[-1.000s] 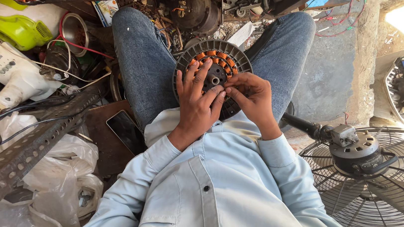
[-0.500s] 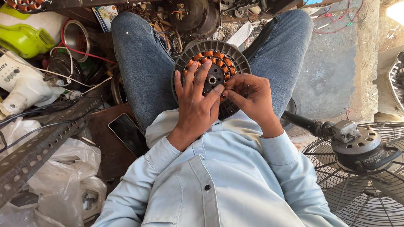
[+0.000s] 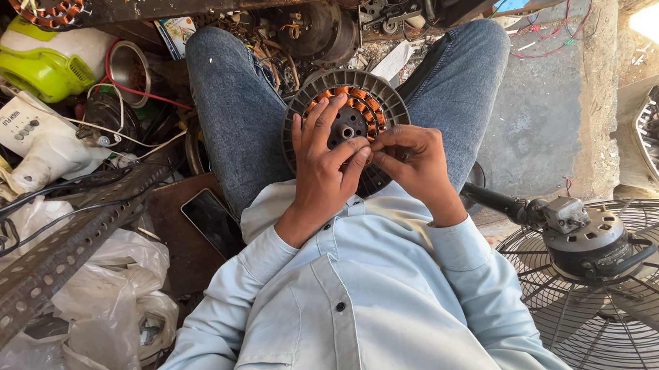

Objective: The person winds and secures copper wire around the coils of a fan motor stator by hand while sitting at a workbench.

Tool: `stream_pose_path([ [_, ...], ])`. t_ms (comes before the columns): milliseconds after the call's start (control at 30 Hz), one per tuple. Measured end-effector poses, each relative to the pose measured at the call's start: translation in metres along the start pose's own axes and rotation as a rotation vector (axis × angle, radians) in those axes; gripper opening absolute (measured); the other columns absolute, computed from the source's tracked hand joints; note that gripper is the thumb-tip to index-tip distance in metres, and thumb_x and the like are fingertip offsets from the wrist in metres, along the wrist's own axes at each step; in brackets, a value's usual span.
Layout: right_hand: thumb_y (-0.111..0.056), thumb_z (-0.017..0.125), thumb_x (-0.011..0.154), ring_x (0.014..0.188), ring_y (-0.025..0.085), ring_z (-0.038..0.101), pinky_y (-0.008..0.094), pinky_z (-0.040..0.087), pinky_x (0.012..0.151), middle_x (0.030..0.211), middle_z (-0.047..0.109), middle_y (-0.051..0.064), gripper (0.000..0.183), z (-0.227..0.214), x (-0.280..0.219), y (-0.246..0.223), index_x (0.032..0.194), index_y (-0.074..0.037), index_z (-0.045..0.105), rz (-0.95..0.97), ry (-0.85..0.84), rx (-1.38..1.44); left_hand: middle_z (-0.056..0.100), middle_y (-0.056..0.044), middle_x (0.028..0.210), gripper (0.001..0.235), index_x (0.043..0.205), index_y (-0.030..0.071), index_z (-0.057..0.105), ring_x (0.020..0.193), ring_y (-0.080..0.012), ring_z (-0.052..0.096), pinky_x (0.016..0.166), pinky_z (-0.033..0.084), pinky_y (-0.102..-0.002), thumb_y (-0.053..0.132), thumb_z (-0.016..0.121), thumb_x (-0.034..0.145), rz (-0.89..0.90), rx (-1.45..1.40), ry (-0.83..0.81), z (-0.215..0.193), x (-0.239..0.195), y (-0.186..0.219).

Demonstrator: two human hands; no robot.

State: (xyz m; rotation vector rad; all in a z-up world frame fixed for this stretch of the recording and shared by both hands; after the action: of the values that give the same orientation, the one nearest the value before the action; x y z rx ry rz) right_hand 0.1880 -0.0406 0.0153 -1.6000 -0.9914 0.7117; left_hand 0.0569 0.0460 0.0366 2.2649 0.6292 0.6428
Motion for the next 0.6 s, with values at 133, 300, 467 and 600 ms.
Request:
stream_pose_path([
  [133, 0.000, 0.083, 0.081, 0.065, 0.005, 0.060, 0.022, 0.045, 0.057, 0.080, 0.070, 0.002, 0.010, 0.000, 0.000, 0.000, 0.087, -0.001, 0.075, 0.005, -0.011, 0.013, 0.043, -0.015, 0.160, 0.019, 0.100, 0.010, 0.078, 0.154, -0.0392, 0.032, 0.125, 0.012, -0.072, 0.025, 0.066, 0.100, -0.005, 0.022, -0.014, 0.001, -0.001, -0.004],
  [300, 0.002, 0.081, 0.080, 0.065, 0.005, 0.059, 0.022, 0.044, 0.056, 0.081, 0.070, 0.002, 0.009, 0.000, -0.001, 0.005, 0.086, -0.001, 0.075, 0.035, -0.025, 0.047, 0.039, -0.014, 0.162, 0.017, 0.100, 0.010, 0.076, 0.155, -0.0391, 0.029, 0.125, 0.012, -0.071, 0.024, 0.066, 0.102, 0.091, 0.148, -0.037, 0.004, -0.003, -0.003],
  [467, 0.001, 0.081, 0.080, 0.067, 0.005, 0.060, 0.022, 0.045, 0.058, 0.082, 0.070, 0.001, 0.009, -0.001, -0.001, 0.005, 0.086, -0.001, 0.074, 0.013, -0.035, 0.070, 0.034, -0.012, 0.167, 0.016, 0.107, 0.012, 0.078, 0.159, -0.0379, 0.022, 0.127, 0.013, -0.069, 0.023, 0.066, 0.103, 0.219, 0.236, -0.075, 0.009, -0.004, -0.005],
  [600, 0.001, 0.082, 0.080, 0.066, 0.006, 0.060, 0.022, 0.045, 0.058, 0.081, 0.069, 0.002, 0.009, 0.000, -0.001, 0.002, 0.086, -0.001, 0.074, 0.000, -0.048, 0.052, 0.029, -0.013, 0.169, 0.015, 0.108, 0.012, 0.077, 0.160, -0.0389, 0.016, 0.128, 0.011, -0.069, 0.022, 0.067, 0.105, 0.256, 0.240, -0.047, 0.011, -0.001, -0.005],
])
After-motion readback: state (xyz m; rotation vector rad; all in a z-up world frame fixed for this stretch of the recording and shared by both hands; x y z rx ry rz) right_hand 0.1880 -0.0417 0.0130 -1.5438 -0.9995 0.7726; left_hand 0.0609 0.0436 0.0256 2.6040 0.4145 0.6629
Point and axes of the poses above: each hand's wrist, its own x-axis towards the middle knuckle, its own z-axis out of the palm, y = z × x, the point moved 8 cm from there along x, towards the middle knuckle
